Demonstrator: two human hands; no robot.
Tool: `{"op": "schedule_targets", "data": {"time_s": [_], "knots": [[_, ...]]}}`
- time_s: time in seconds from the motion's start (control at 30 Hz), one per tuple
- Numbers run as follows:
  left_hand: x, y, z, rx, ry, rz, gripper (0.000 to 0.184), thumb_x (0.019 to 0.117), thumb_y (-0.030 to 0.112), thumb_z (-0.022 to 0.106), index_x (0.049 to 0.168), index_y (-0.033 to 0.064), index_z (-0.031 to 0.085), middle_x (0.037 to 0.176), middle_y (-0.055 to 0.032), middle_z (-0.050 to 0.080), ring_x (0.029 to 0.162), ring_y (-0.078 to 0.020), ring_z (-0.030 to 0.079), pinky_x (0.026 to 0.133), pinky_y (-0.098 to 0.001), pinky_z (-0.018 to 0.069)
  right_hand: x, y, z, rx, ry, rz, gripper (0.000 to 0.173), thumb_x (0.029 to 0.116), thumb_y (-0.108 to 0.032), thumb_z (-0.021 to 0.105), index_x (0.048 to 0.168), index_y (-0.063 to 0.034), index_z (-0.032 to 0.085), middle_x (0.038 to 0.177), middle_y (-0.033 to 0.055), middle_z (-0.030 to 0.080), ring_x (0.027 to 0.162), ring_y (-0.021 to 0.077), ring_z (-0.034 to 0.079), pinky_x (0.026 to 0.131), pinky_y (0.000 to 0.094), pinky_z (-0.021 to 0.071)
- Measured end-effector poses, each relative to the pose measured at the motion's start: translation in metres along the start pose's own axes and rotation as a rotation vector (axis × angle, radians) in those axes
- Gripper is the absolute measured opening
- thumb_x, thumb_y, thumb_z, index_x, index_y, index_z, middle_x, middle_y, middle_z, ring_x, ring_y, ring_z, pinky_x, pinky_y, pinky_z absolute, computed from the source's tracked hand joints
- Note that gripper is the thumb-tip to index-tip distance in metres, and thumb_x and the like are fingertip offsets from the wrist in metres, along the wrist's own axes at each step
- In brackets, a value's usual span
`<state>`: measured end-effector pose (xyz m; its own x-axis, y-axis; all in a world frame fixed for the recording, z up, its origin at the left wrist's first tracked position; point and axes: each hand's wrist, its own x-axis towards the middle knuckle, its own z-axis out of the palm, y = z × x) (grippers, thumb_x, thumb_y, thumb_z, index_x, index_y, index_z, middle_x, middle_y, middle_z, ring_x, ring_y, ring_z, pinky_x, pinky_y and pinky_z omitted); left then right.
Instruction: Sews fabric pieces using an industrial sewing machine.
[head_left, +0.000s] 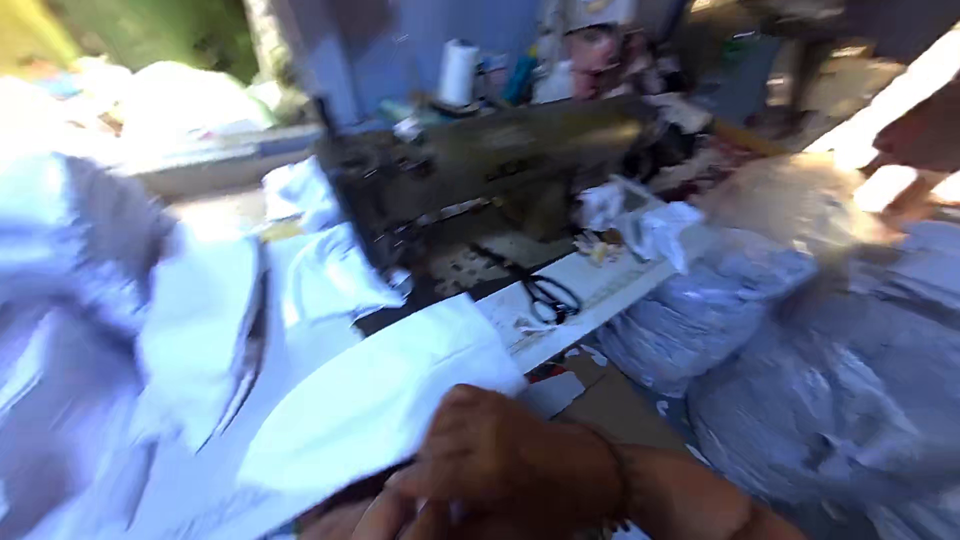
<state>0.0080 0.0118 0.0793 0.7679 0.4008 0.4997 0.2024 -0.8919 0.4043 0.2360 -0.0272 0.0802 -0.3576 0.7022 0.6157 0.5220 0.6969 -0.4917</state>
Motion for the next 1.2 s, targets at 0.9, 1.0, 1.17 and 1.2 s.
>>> {"op": "schedule_targets", "data": {"time_s": [0.9,1.0,1.17,1.2], "knots": [[0.010,-0.076,-0.054,-0.289,0.096,-0.559,0.027,0.0946,0.010,0.068,0.121,0.0100,0.063,0.087,0.0032,0.069,0.070,-0.0032,0.064,0.061,-0.0216,0.0566,-0.004,0.107,-0.074,0.287,0.063,0.606,0.014,0.0940,-0.018,0.069,0.107,-0.0218,0.073,0.090,-0.0169,0.072,0.077,-0.0053,0.065,0.071,0.0131,0.0555],[0.021,-0.106,-0.044,-0.190,-0.015,-0.706,0.026,0.0946,0.008,0.071,0.119,0.0049,0.065,0.093,-0.0085,0.070,0.080,-0.0176,0.067,0.074,-0.0400,0.0577,0.001,0.123,-0.062,0.118,0.004,0.727,0.017,0.0922,-0.013,0.066,0.109,-0.0099,0.069,0.086,-0.0100,0.067,0.073,-0.0058,0.061,0.068,0.0137,0.0534],[0.019,-0.127,-0.034,-0.221,-0.034,-0.833,0.021,0.0925,0.012,0.076,0.112,0.0070,0.068,0.087,-0.0052,0.068,0.073,-0.0132,0.063,0.070,-0.0335,0.0539,-0.011,0.147,-0.048,0.030,-0.023,0.786,0.024,0.0905,-0.025,0.070,0.108,-0.0079,0.070,0.087,-0.0062,0.066,0.068,-0.0062,0.057,0.061,0.0116,0.0481],[0.019,-0.125,-0.033,-0.198,-0.031,-0.834,0.022,0.0927,0.012,0.076,0.112,0.0067,0.068,0.089,-0.0059,0.068,0.074,-0.0142,0.063,0.071,-0.0344,0.0543,-0.012,0.146,-0.049,0.040,-0.013,0.793,0.023,0.0901,-0.024,0.070,0.107,-0.0083,0.070,0.086,-0.0073,0.066,0.067,-0.0067,0.057,0.060,0.0111,0.0480]]}}
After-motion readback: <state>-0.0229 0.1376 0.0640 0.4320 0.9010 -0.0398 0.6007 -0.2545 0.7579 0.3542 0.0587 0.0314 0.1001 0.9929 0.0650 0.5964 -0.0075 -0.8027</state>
